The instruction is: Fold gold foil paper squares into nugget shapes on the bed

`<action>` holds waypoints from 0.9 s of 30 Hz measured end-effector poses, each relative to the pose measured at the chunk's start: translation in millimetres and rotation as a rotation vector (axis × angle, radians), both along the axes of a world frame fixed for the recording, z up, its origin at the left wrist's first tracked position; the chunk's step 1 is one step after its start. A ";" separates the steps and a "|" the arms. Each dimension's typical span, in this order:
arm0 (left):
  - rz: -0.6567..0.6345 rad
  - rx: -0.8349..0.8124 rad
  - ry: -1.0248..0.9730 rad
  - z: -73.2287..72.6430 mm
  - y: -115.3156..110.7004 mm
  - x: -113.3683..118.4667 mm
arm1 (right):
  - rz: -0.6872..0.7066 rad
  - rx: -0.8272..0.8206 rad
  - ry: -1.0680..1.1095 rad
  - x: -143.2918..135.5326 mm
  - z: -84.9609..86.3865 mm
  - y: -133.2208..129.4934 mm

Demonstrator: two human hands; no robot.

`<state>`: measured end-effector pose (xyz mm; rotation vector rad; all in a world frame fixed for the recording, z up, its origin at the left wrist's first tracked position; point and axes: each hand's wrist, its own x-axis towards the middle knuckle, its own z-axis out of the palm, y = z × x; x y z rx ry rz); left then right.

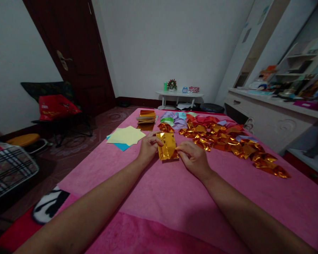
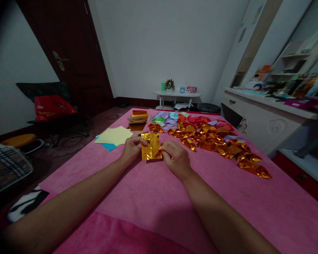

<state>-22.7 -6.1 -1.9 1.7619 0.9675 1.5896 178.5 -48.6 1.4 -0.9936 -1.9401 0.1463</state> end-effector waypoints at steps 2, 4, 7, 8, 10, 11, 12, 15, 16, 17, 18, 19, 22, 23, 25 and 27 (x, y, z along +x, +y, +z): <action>-0.059 -0.042 -0.028 -3.4 1.8 1.1 | -0.057 -0.058 0.087 -0.7 1.4 0.0; -0.171 -0.106 -0.041 -7.3 2.0 3.5 | -0.065 -0.151 0.185 -0.4 1.9 2.2; -0.321 -0.217 -0.045 -10.7 -1.4 9.4 | -0.011 -0.291 0.304 -0.2 0.6 7.2; -0.352 -0.247 -0.044 -10.8 -2.9 11.3 | -0.001 -0.321 0.322 -0.5 -0.2 8.6; -0.375 -0.286 -0.033 -10.1 -5.5 13.8 | -0.010 -0.350 0.336 -1.5 -1.7 10.6; -0.370 -0.295 -0.021 -9.3 -6.4 14.1 | -0.023 -0.357 0.342 -1.9 -2.3 11.0; -0.357 -0.304 -0.006 -8.5 -6.9 13.8 | -0.036 -0.361 0.353 -2.3 -2.9 11.3; -0.335 -0.344 0.020 -5.8 -7.8 10.6 | -0.042 -0.376 0.383 -2.3 -4.4 11.3; -0.349 -0.354 0.021 -5.0 -8.2 9.5 | -0.039 -0.382 0.387 -2.0 -5.0 11.3; -0.363 -0.359 0.023 -4.3 -8.7 8.6 | -0.034 -0.387 0.390 -1.6 -5.4 11.3; -0.378 -0.358 0.029 -3.7 -9.4 8.2 | -0.030 -0.393 0.390 -1.2 -5.6 11.1; -0.387 -0.355 0.033 -3.2 -10.0 8.2 | -0.025 -0.402 0.392 -0.8 -5.4 10.9; -0.381 -0.353 0.033 -2.6 -11.1 10.5 | -0.007 -0.437 0.409 -0.3 -2.7 9.2; -0.370 -0.361 0.020 -2.6 -11.1 11.4 | -0.003 -0.450 0.414 -0.5 -1.1 8.3; -0.347 -0.397 -0.024 -2.6 -10.4 12.5 | 0.004 -0.473 0.430 -1.5 2.1 6.5; -0.317 -0.430 -0.085 -2.4 -9.4 12.4 | 0.014 -0.497 0.452 -2.7 4.4 5.3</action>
